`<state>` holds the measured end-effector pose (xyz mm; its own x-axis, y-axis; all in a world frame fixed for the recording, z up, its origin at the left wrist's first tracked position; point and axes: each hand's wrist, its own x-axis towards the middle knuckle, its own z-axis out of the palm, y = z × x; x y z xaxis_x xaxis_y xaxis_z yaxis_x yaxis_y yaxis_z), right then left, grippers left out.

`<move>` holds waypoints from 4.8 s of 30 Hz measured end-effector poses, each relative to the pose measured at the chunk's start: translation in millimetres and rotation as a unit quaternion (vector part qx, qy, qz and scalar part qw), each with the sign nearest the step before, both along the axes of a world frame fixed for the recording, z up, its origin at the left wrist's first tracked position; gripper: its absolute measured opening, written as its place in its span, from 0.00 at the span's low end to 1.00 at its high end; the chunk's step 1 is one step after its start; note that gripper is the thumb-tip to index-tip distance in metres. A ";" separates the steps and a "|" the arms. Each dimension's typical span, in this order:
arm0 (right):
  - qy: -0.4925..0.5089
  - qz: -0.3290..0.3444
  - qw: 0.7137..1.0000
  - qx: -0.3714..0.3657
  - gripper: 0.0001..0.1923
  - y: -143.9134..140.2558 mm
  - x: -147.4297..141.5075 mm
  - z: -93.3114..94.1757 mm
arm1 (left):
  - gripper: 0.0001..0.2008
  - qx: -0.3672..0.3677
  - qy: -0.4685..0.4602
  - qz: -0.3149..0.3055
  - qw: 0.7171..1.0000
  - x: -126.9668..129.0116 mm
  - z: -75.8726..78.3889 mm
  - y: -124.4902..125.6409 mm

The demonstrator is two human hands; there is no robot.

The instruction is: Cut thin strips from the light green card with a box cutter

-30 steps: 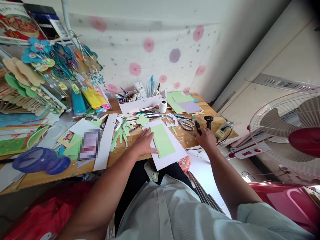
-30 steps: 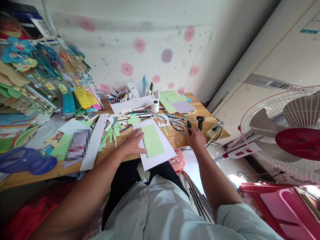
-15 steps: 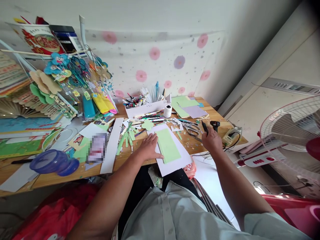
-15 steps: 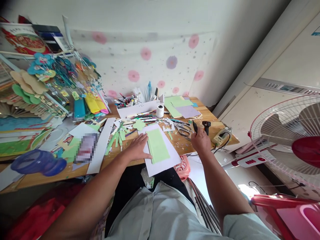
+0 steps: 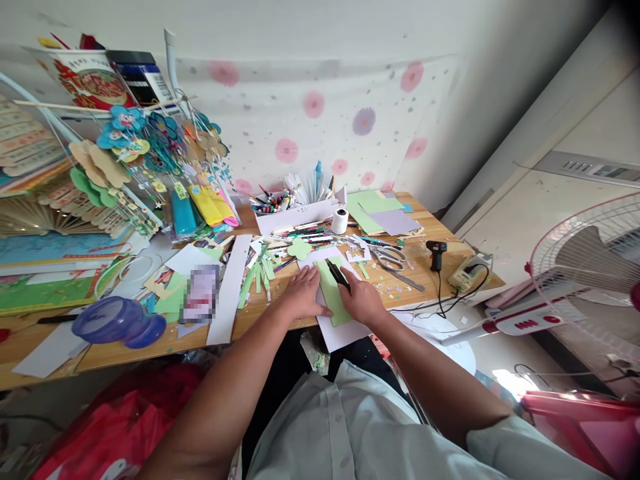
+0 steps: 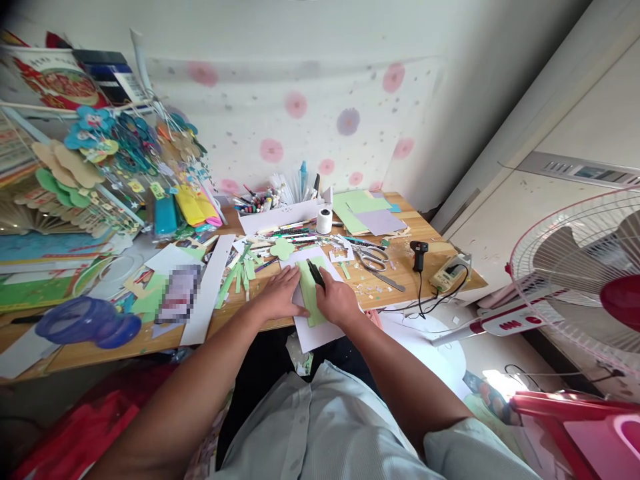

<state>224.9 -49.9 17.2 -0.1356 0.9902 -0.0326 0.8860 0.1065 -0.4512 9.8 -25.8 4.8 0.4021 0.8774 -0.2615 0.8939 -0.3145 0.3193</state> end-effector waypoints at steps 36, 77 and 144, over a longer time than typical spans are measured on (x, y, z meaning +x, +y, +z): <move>-0.112 0.085 0.990 0.031 0.34 7.9 -28.3 -14.3 | 0.69 0.003 -0.014 0.010 1.000 -1.3 -4.3 -3.0; -0.167 0.087 0.982 0.020 0.32 -22.0 -24.7 4.7 | 0.65 -0.001 -0.005 0.009 1.000 3.3 -0.8 -1.9; 0.041 0.011 0.999 -0.034 0.18 4.6 71.6 -9.5 | 0.66 0.004 -0.004 0.011 1.000 -3.1 -7.0 1.6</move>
<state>296.5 -45.3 7.7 -0.1625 0.9829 -0.0870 0.8436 0.0926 -0.5290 6.7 -24.2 -2.3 0.3849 0.8880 -0.2517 0.8978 -0.2971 0.3250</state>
